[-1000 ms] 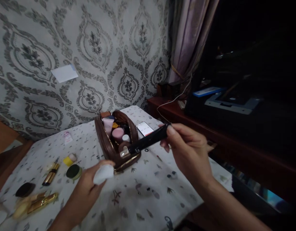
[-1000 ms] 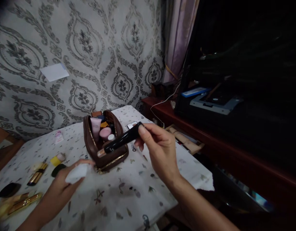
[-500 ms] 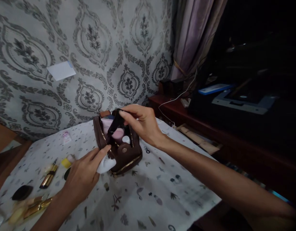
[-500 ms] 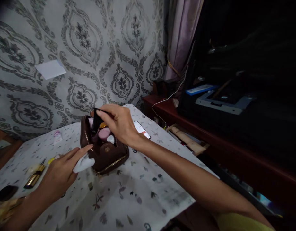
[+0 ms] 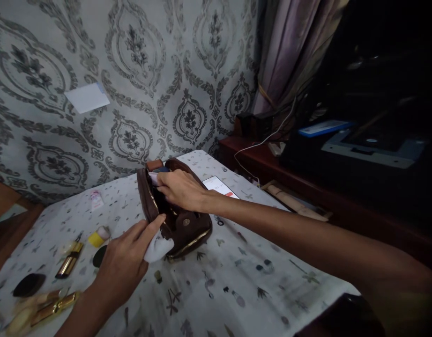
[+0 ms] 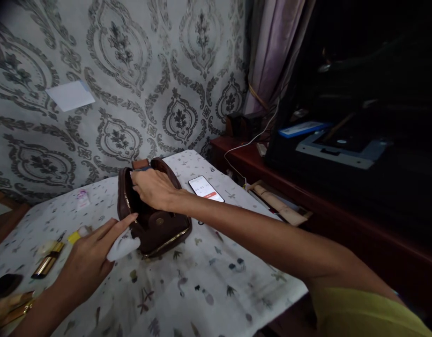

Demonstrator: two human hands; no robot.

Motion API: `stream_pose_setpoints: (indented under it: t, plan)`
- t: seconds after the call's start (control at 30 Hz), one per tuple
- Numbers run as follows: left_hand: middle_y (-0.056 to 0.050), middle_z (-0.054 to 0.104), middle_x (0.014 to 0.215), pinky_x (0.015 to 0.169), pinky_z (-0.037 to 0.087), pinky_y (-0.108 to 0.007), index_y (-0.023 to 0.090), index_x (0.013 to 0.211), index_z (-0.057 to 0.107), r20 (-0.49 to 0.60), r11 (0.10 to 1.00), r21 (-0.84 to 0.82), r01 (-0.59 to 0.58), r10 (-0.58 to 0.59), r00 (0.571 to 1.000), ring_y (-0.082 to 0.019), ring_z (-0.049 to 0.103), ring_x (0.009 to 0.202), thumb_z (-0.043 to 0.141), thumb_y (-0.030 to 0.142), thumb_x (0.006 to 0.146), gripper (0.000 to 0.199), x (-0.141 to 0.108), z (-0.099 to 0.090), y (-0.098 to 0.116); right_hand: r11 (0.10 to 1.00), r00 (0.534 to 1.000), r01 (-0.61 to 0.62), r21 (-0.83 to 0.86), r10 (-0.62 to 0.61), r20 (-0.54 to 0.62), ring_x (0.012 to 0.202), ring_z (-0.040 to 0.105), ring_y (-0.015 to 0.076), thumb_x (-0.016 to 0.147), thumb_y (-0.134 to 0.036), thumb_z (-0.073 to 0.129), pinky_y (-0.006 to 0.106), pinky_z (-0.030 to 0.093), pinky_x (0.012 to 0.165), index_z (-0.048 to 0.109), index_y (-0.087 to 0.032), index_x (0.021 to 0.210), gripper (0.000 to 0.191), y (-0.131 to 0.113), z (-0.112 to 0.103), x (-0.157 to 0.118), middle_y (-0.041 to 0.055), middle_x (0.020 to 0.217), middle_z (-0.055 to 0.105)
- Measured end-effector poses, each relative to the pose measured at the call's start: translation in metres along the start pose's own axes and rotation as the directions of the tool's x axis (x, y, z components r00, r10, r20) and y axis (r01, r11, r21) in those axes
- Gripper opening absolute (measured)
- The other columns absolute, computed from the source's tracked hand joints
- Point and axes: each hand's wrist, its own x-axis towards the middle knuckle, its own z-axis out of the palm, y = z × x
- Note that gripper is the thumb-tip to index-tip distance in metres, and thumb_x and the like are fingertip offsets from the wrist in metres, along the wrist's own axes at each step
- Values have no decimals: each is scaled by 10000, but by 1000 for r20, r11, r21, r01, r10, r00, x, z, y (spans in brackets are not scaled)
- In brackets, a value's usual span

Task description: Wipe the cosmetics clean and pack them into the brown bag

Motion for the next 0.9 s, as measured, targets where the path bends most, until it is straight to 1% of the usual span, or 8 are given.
stream_pose_setpoints:
  t: [0.1, 0.23, 0.3, 0.5, 0.6, 0.67, 0.8, 0.9]
  plan:
    - [-67, 657, 1067, 635, 496, -262, 233, 1428, 403, 7, 1000, 9, 6, -6, 1000, -220, 674, 893, 381, -7, 557, 903, 0, 0, 0, 998, 1000, 7, -61, -5, 28, 768, 597, 174, 924, -193, 499, 280, 263, 599, 647, -196, 1022, 178, 0, 2, 4, 57, 924, 712]
    - [-63, 655, 1077, 617, 482, -256, 258, 1440, 388, 32, 999, 10, 30, -31, 999, -219, 673, 895, 394, -2, 560, 918, -1, 1, 0, 995, 999, -8, -101, 12, 41, 829, 652, 200, 937, -199, 471, 285, 287, 600, 651, -196, 1039, 207, 0, 2, 6, 73, 945, 729]
    - [-57, 656, 1071, 624, 482, -255, 268, 1443, 387, 33, 999, -5, 37, -37, 999, -216, 673, 898, 398, -1, 559, 924, -1, 2, 1, 992, 999, -25, -123, 29, 35, 855, 675, 214, 950, -213, 462, 282, 318, 612, 657, -198, 1047, 218, 1, 1, 6, 83, 949, 736]
    - [-66, 651, 1094, 667, 503, -286, 258, 1434, 413, 30, 998, -15, 58, -57, 998, -238, 666, 942, 388, -7, 572, 902, -3, 4, 1, 981, 997, -42, -190, 53, 52, 985, 689, 282, 930, -192, 517, 300, 443, 719, 699, -149, 992, 197, -1, -3, 9, 154, 1028, 730]
    - [-64, 644, 1096, 666, 502, -291, 269, 1445, 404, 61, 997, -13, 77, -76, 995, -245, 662, 950, 389, -4, 572, 915, -3, 4, 1, 976, 995, -42, -213, 61, 83, 1023, 684, 309, 925, -177, 523, 326, 477, 768, 707, -108, 1008, 214, -3, -6, 10, 193, 1056, 720]
    - [-65, 637, 1123, 678, 502, -291, 281, 1457, 386, 71, 996, -5, 86, -86, 994, -245, 659, 970, 392, -2, 574, 927, -4, 4, 1, 975, 991, -49, -218, 74, 110, 1039, 681, 310, 931, -177, 520, 334, 486, 801, 707, -90, 1024, 226, -3, -7, 10, 208, 1054, 720]
    - [-63, 634, 1114, 646, 487, -276, 291, 1482, 348, 92, 996, 9, 83, -84, 992, -237, 660, 937, 395, 1, 581, 948, -4, 4, 1, 976, 988, -61, -207, 89, 129, 1048, 681, 309, 931, -168, 527, 335, 491, 812, 701, -91, 1034, 216, -4, -9, 10, 209, 1048, 723]
    - [-60, 633, 1103, 629, 478, -270, 297, 1492, 337, 91, 997, 14, 80, -81, 993, -238, 663, 919, 400, 8, 570, 968, -3, 2, 1, 980, 992, -49, -194, 70, 102, 1028, 684, 306, 919, -151, 531, 332, 490, 783, 686, -101, 1049, 208, -3, -8, 9, 192, 1034, 725]
